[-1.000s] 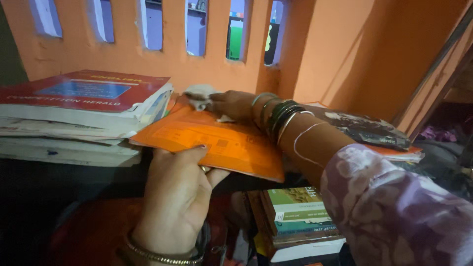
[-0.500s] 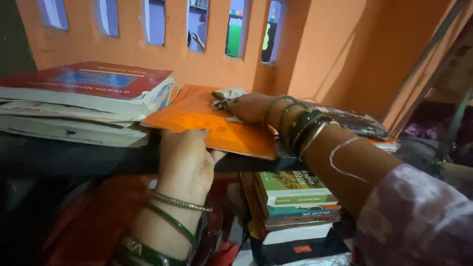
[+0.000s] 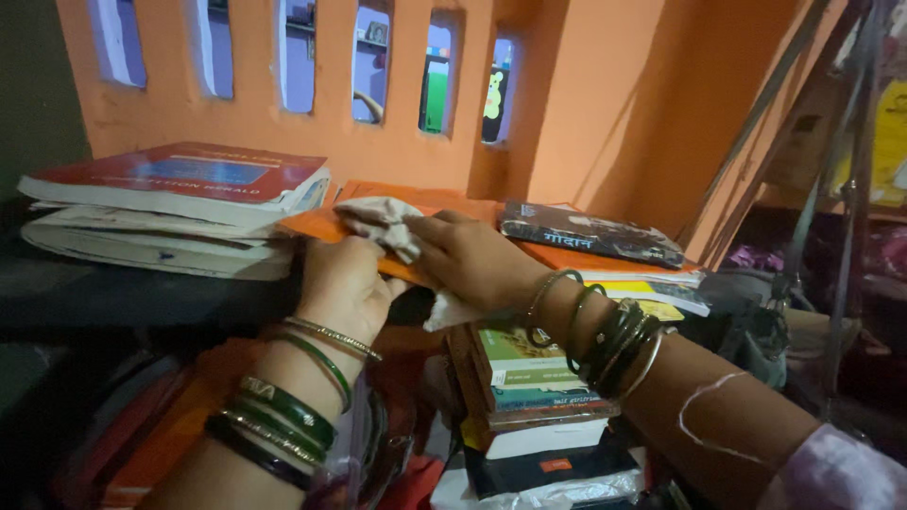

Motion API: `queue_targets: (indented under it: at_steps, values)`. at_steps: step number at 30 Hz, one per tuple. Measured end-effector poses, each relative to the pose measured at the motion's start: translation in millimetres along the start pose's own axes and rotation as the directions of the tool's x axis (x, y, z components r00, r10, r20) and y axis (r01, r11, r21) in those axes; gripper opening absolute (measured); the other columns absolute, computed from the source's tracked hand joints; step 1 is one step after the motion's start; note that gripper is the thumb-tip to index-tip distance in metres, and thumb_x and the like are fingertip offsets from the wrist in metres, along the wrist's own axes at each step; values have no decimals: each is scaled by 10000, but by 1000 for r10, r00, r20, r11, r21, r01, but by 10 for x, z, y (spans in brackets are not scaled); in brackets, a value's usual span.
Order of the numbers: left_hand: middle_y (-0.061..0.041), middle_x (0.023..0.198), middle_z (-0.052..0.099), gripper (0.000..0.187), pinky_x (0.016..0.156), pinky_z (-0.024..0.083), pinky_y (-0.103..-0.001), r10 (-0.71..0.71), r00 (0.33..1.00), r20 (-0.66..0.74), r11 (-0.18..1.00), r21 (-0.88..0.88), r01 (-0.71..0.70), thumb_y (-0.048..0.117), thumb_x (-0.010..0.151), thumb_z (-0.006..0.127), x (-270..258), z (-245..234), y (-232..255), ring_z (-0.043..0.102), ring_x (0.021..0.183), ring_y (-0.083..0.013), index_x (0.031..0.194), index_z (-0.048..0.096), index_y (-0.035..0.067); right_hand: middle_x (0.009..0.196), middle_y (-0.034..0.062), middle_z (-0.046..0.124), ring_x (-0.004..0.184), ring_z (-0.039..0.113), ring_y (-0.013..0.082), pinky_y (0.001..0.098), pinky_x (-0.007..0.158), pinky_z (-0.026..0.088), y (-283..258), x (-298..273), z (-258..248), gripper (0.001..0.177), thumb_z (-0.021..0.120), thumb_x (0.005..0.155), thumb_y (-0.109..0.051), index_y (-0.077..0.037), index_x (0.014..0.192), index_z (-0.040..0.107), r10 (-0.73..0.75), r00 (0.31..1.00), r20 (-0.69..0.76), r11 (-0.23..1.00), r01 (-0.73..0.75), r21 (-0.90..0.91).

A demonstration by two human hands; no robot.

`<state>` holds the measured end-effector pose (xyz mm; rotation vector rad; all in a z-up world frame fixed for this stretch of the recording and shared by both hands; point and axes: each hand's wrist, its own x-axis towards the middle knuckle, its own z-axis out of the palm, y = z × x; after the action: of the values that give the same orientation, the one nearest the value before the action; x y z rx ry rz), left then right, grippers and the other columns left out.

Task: The person wipes the covers and spine of several notebooks and a book with a cloth by hand before placing them into a red bag.

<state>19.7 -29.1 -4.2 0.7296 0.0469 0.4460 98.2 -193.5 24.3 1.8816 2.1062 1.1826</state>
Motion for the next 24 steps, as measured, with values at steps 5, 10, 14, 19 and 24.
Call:
queue_targets:
  at_steps: [5, 10, 14, 19, 24]
  values:
    - [-82, 1178, 636, 457, 835, 587, -585, 110, 979, 172, 987, 98, -128, -93, 861, 408, -312, 77, 372, 671, 1051, -293, 1257, 518, 107, 980, 245, 708, 936, 685, 396, 477, 888, 522, 68, -107, -75, 291, 471, 981, -203, 34, 1052, 625, 691, 667, 280, 578, -742, 341]
    - [-148, 1244, 670, 429, 912, 598, -576, 98, 942, 321, 944, 270, -190, -70, 886, 460, -527, -32, 889, 690, 1138, -338, 1293, 544, 37, 1053, 266, 671, 997, 628, 464, 504, 891, 492, 178, -270, 60, 321, 479, 981, -237, 2, 1123, 639, 625, 776, 85, 727, -618, 301]
    - [-188, 1275, 646, 381, 974, 573, -560, 22, 940, 340, 819, 533, -212, 23, 936, 491, -747, -220, 1377, 694, 1139, -341, 1317, 518, 8, 1094, 229, 693, 1035, 642, 453, 541, 933, 495, 176, -210, 71, 333, 470, 1000, -308, -57, 1095, 667, 671, 726, 151, 701, -687, 190]
    - [-221, 1293, 662, 472, 976, 560, -520, 4, 940, 341, 687, 682, -250, 59, 952, 513, -779, -661, 1940, 680, 1183, -327, 1422, 509, 17, 1232, 161, 665, 1149, 584, 445, 675, 919, 425, 17, 7, -102, 384, 518, 943, -448, -172, 1137, 701, 773, 579, 259, 615, -784, -81]
    - [-209, 1289, 671, 479, 966, 561, -498, 11, 958, 288, 632, 740, -230, 60, 942, 534, -846, -1256, 2468, 688, 1173, -307, 1418, 522, 15, 1296, 168, 641, 1258, 576, 407, 575, 1040, 467, 83, 199, -140, 524, 692, 855, -554, -172, 1213, 705, 875, 364, 321, 426, -892, -151]
